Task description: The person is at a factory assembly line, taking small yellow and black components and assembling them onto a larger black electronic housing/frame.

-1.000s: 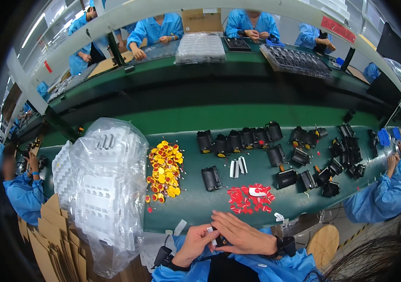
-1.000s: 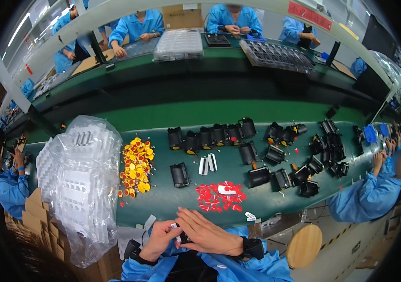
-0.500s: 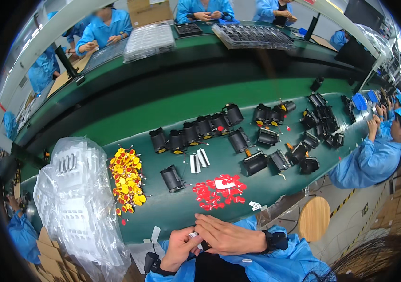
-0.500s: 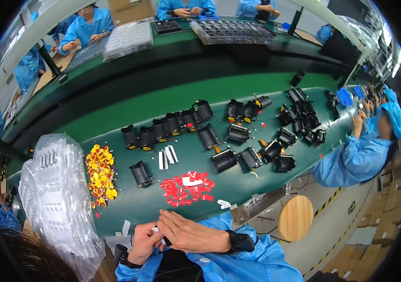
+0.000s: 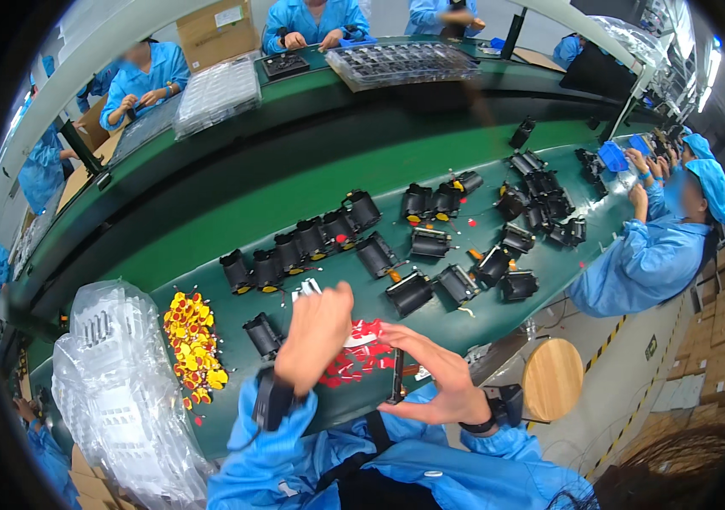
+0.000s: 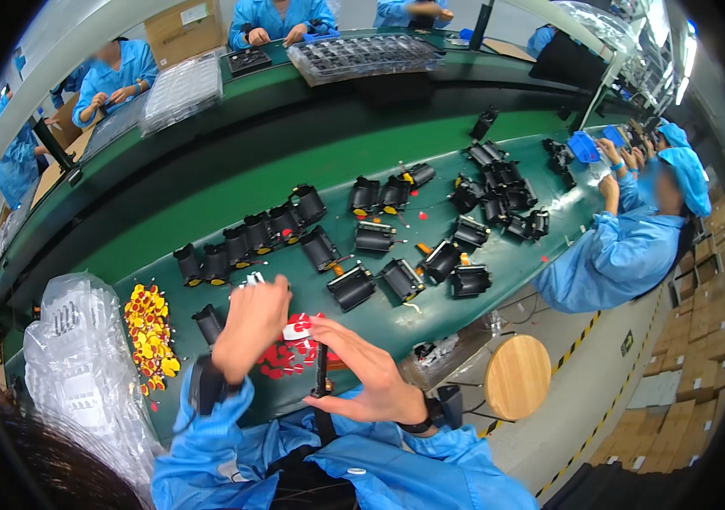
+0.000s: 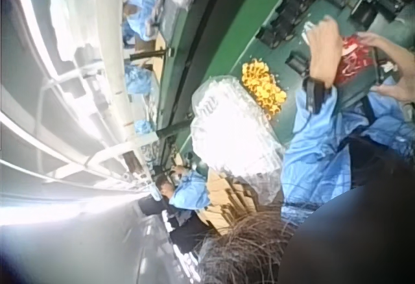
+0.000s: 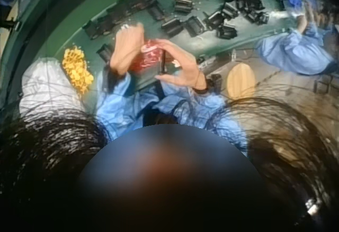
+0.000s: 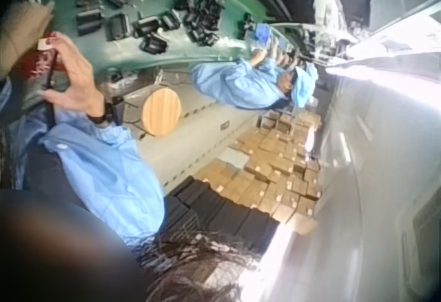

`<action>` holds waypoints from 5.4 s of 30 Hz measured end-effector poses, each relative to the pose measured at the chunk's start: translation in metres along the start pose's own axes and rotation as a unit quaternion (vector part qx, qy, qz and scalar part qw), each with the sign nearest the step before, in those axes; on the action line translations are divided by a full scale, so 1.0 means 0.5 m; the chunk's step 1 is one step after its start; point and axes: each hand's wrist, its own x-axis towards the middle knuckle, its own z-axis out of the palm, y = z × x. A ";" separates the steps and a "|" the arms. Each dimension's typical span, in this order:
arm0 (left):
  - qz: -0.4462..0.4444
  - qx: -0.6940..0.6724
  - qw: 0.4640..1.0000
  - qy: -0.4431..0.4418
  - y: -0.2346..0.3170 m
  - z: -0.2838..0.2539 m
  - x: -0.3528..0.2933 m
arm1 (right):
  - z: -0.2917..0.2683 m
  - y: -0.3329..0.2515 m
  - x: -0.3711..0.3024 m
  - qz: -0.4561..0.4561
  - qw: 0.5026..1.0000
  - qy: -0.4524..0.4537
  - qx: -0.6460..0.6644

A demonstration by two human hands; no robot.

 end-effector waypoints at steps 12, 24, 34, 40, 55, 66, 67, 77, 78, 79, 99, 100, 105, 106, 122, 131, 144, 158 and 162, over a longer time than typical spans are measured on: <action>-0.075 -0.006 0.995 0.073 0.036 -0.093 -0.066 | 0.032 0.043 -0.022 0.079 0.879 -0.007 0.470; -0.230 -0.791 0.566 0.030 0.041 -0.024 -0.368 | 0.162 -0.004 0.025 -0.050 0.966 -0.177 0.181; -0.219 -0.153 0.948 0.172 -0.132 -0.038 -0.273 | 0.125 -0.011 0.099 -0.090 0.982 -0.142 0.090; -0.125 -0.291 0.938 0.140 -0.105 -0.080 -0.289 | 0.110 -0.009 0.123 -0.077 0.989 -0.129 0.018; -0.021 -0.140 0.980 0.142 -0.017 -0.186 -0.315 | 0.129 0.010 0.136 -0.122 0.966 -0.214 0.075; -0.009 -0.265 0.951 0.161 -0.022 -0.164 -0.315 | 0.125 0.021 0.125 -0.080 0.953 -0.240 0.167; -0.008 -0.267 0.950 0.159 -0.023 -0.166 -0.314 | 0.124 0.016 0.129 -0.075 0.953 -0.245 0.163; -0.089 -0.379 0.907 0.162 -0.017 -0.171 -0.320 | 0.130 -0.064 0.111 -0.097 0.934 -0.325 -0.109; -0.091 -0.363 0.910 0.181 -0.011 -0.173 -0.322 | 0.134 -0.062 0.102 -0.097 0.934 -0.325 -0.110; -0.090 -0.363 0.910 0.181 -0.009 -0.172 -0.324 | 0.138 -0.057 0.090 -0.113 0.935 -0.307 -0.140; 0.022 -0.113 0.960 0.255 0.049 -0.110 -0.366 | 0.160 -0.048 0.055 -0.073 0.993 -0.091 -0.036; 0.023 -0.112 0.960 0.254 0.046 -0.110 -0.363 | 0.160 -0.043 0.056 -0.072 0.993 -0.089 -0.036; -0.034 -0.362 0.912 0.189 0.053 -0.154 -0.332 | 0.154 -0.026 0.049 0.009 0.996 -0.069 0.063; -0.034 -0.361 0.913 0.189 0.050 -0.145 -0.336 | 0.153 -0.028 0.047 0.008 0.996 -0.068 0.064; -0.176 -0.433 0.848 0.248 0.063 -0.109 -0.330 | 0.162 -0.072 0.010 -0.007 0.993 -0.092 0.078; -0.206 -0.425 0.848 0.241 0.079 -0.109 -0.341 | 0.166 -0.086 -0.005 -0.046 0.995 -0.078 -0.052; -0.107 -0.385 0.878 0.265 0.077 -0.112 -0.366 | 0.173 -0.101 -0.002 -0.012 0.999 -0.040 0.012; -0.177 -0.480 0.815 0.272 0.060 -0.079 -0.341 | 0.190 -0.067 0.039 0.058 0.987 -0.130 0.069; -0.177 -0.505 0.800 0.270 0.033 -0.068 -0.359 | 0.208 -0.065 0.050 0.065 0.982 -0.145 0.098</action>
